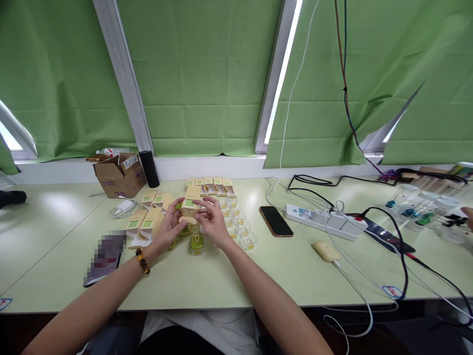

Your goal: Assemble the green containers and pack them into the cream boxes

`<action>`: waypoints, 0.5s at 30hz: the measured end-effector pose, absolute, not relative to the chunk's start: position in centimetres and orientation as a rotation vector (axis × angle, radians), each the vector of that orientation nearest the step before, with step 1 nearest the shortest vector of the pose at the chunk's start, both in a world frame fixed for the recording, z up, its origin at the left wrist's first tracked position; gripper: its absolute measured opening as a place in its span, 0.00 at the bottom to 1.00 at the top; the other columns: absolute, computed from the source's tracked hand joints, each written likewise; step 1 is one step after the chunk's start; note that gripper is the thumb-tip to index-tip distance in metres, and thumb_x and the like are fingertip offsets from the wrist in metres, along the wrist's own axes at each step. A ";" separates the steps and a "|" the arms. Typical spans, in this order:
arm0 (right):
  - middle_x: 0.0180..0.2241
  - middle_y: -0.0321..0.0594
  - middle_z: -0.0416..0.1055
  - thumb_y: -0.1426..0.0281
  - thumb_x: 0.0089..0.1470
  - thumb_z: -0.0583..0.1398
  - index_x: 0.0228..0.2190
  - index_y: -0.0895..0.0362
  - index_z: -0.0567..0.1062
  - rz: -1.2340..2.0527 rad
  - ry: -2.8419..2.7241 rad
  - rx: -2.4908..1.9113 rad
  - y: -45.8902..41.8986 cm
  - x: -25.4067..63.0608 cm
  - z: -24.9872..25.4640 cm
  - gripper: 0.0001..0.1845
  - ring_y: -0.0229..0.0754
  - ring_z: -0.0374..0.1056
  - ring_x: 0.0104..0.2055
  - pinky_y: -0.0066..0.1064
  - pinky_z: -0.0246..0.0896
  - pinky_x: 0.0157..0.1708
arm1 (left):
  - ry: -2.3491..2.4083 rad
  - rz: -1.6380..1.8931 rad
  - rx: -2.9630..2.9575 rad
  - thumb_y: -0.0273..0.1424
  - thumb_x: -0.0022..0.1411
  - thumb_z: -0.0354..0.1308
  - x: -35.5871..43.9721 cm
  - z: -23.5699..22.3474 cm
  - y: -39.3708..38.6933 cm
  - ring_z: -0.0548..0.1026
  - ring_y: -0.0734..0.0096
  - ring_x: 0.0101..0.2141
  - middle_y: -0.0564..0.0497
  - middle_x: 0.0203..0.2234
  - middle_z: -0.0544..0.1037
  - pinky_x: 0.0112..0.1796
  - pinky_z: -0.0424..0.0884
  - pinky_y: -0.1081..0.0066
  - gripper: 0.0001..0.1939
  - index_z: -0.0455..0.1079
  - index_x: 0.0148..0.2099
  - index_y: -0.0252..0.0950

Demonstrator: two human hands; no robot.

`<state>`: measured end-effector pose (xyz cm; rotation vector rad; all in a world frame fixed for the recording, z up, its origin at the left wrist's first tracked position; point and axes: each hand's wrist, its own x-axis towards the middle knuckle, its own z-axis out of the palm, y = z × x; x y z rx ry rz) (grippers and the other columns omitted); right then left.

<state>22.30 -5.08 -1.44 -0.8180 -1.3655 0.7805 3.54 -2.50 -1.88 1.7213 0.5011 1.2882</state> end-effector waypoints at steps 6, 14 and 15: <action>0.60 0.43 0.56 0.54 0.60 0.68 0.53 0.44 0.81 0.797 -1.419 -0.758 -5.3 22.3 -1.6 0.21 0.39 0.74 0.44 0.43 0.75 0.53 | 0.505 1.265 1.593 0.47 0.67 0.64 3.4 -1.3 -2.8 0.78 0.61 0.47 0.44 0.49 0.77 0.49 0.77 0.60 0.33 0.57 0.67 0.43; 0.61 0.44 0.55 0.54 0.61 0.68 0.55 0.44 0.80 0.769 -1.478 -0.751 -5.3 22.3 -1.9 0.22 0.40 0.74 0.46 0.43 0.75 0.55 | 0.518 1.304 1.571 0.46 0.66 0.65 3.4 -1.4 -2.7 0.78 0.63 0.47 0.46 0.46 0.78 0.49 0.75 0.62 0.30 0.59 0.63 0.44; 0.61 0.44 0.55 0.54 0.60 0.68 0.55 0.44 0.80 0.770 -1.483 -0.751 -5.4 22.3 -1.8 0.23 0.40 0.74 0.46 0.43 0.74 0.55 | 0.523 1.310 1.573 0.46 0.66 0.65 3.4 -1.3 -2.7 0.78 0.63 0.47 0.46 0.46 0.78 0.48 0.75 0.62 0.29 0.59 0.63 0.44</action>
